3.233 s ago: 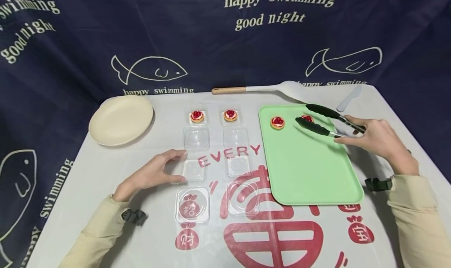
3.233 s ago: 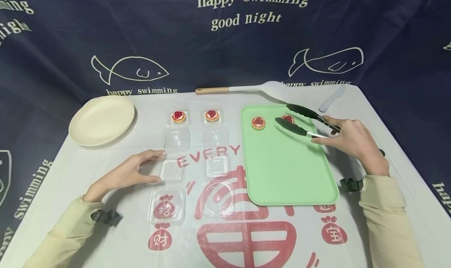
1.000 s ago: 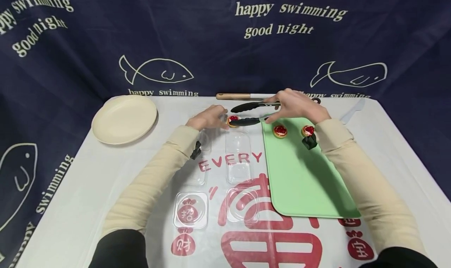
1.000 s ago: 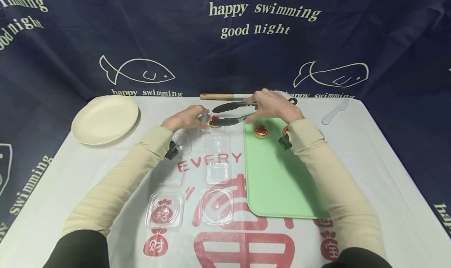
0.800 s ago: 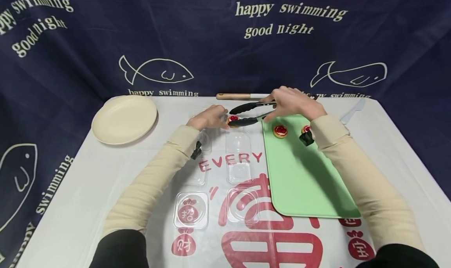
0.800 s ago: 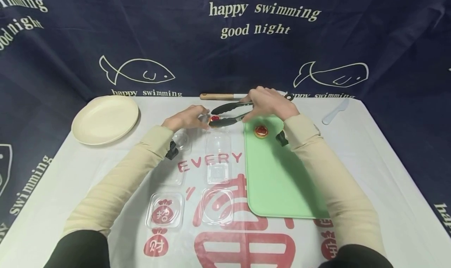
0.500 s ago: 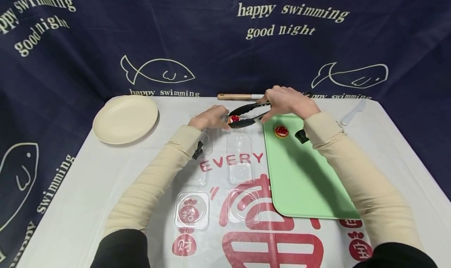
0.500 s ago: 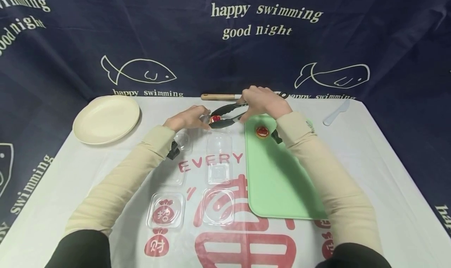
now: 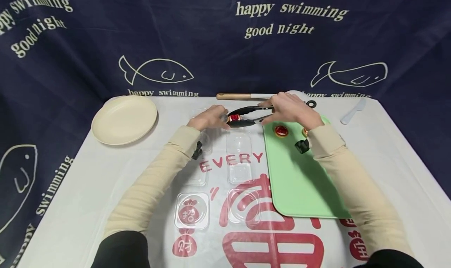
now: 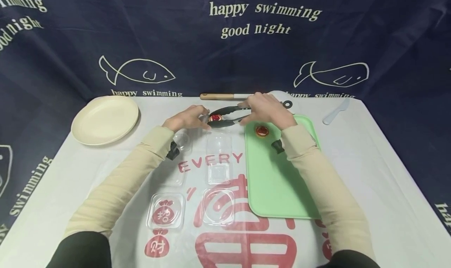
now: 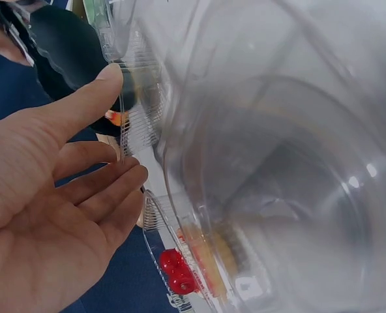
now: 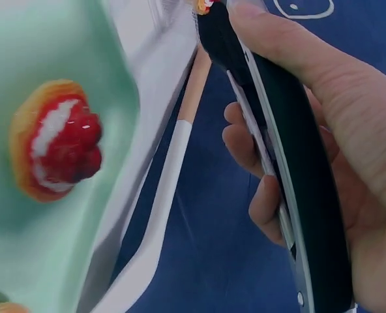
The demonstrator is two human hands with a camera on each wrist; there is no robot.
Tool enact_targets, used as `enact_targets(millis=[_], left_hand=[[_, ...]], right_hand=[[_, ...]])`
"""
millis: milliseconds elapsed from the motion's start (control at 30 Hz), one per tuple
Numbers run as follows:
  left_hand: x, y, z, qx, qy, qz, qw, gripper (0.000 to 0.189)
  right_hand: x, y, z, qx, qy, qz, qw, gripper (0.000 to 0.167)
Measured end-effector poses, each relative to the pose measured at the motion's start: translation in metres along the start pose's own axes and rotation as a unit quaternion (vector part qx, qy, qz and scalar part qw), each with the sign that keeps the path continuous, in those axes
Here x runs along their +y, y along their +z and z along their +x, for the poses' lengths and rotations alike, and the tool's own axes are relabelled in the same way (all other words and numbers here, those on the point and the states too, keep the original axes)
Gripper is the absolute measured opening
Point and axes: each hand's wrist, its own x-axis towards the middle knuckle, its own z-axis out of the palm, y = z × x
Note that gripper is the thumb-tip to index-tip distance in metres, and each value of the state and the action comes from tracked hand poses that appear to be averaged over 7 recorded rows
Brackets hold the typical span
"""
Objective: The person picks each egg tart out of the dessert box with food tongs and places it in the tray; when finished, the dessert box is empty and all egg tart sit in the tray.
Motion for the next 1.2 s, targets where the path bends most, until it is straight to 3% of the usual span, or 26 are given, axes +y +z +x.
enact_targets(millis=[133,333,733,967,1200], left_hand=[[0.001,0.001,0.001,0.004,-0.009,-0.016,0.9998,0.058],[-0.002,0.001,0.004,0.013,-0.006,-0.023,0.9996,0.057],[0.002,0.001,0.002,0.011,-0.009,-0.014,0.9998,0.061],[0.002,0.001,0.003,0.008,-0.014,-0.006,0.9999,0.058],[0.002,0.002,0.003,0.007,-0.009,-0.017,0.9998,0.060]], right_hand=[[0.008,-0.002,-0.021,0.033,0.006,0.031,0.9990,0.063],[0.017,-0.012,-0.067,0.059,0.024,0.075,0.9952,0.063],[0.038,0.000,-0.161,0.065,0.044,0.031,0.9964,0.062],[0.045,0.014,-0.187,0.063,0.047,0.024,0.9966,0.061],[0.044,0.022,-0.192,0.059,0.067,0.009,0.9959,0.062]])
